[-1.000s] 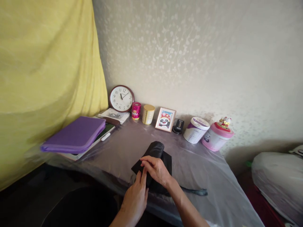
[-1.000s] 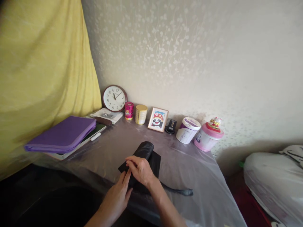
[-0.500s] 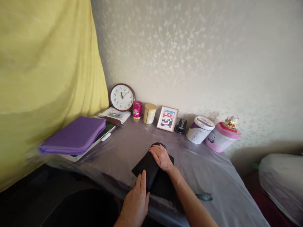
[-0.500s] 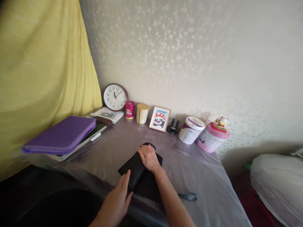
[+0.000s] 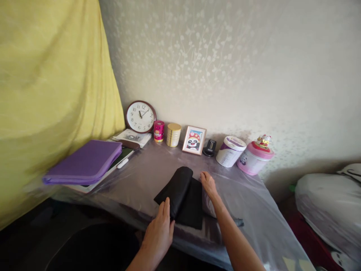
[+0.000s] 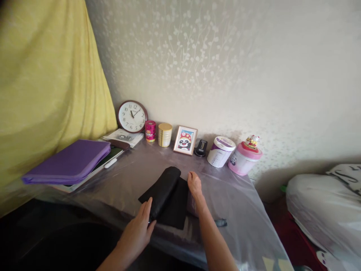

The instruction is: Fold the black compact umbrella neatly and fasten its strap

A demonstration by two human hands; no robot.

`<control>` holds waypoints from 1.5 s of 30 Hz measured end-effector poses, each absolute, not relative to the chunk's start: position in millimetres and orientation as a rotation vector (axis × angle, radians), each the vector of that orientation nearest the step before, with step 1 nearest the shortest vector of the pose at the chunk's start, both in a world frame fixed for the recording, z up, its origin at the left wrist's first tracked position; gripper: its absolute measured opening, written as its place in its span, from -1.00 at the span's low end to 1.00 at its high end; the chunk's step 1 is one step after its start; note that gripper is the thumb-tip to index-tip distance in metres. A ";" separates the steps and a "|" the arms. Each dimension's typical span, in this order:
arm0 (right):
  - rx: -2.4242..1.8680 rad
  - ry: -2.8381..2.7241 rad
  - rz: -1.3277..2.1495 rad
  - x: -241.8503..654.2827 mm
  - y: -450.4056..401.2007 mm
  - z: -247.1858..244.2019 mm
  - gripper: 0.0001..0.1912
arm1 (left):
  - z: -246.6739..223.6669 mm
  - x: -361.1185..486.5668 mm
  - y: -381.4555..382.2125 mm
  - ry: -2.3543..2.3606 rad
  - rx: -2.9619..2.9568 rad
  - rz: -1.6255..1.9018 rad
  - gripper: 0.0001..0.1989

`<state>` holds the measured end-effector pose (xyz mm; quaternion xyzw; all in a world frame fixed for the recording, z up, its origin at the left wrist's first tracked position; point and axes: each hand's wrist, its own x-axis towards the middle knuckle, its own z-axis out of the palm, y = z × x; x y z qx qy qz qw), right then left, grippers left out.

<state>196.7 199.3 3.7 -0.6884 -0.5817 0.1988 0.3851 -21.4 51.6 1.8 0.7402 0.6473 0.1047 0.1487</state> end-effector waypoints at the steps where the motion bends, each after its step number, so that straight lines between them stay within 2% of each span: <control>1: -1.766 -1.438 0.551 203.8 190.1 2.2 -0.75 | 0.2 -21.7 51.3 1.861 2.146 0.322 -0.43; 11: -1.604 -1.123 1.046 193.1 138.2 2.6 -0.64 | -2.1 -22.3 50.6 1.846 2.188 0.445 -0.44; 17: -1.610 -0.981 1.067 173.5 129.5 23.1 -0.59 | -5.2 -23.0 51.3 1.838 2.218 0.473 -0.44; 21: -1.615 -1.039 1.111 162.1 128.0 31.3 -0.65 | -7.9 -24.4 52.1 1.830 2.231 0.474 -0.45; 24: -1.580 -1.100 1.127 157.5 130.7 30.8 -0.69 | -7.8 -25.0 52.3 1.806 2.231 0.459 -0.44; 30: -1.543 -1.112 1.144 149.3 140.5 25.6 -0.61 | -5.4 -23.9 52.3 1.803 2.208 0.459 -0.44; 39: -1.482 -1.172 1.184 135.7 147.8 31.4 -0.65 | -8.4 -24.0 52.3 1.819 2.231 0.494 -0.45; 45: -1.491 -1.134 1.155 127.8 151.0 37.0 -0.58 | -4.6 -23.1 51.7 1.823 2.201 0.469 -0.45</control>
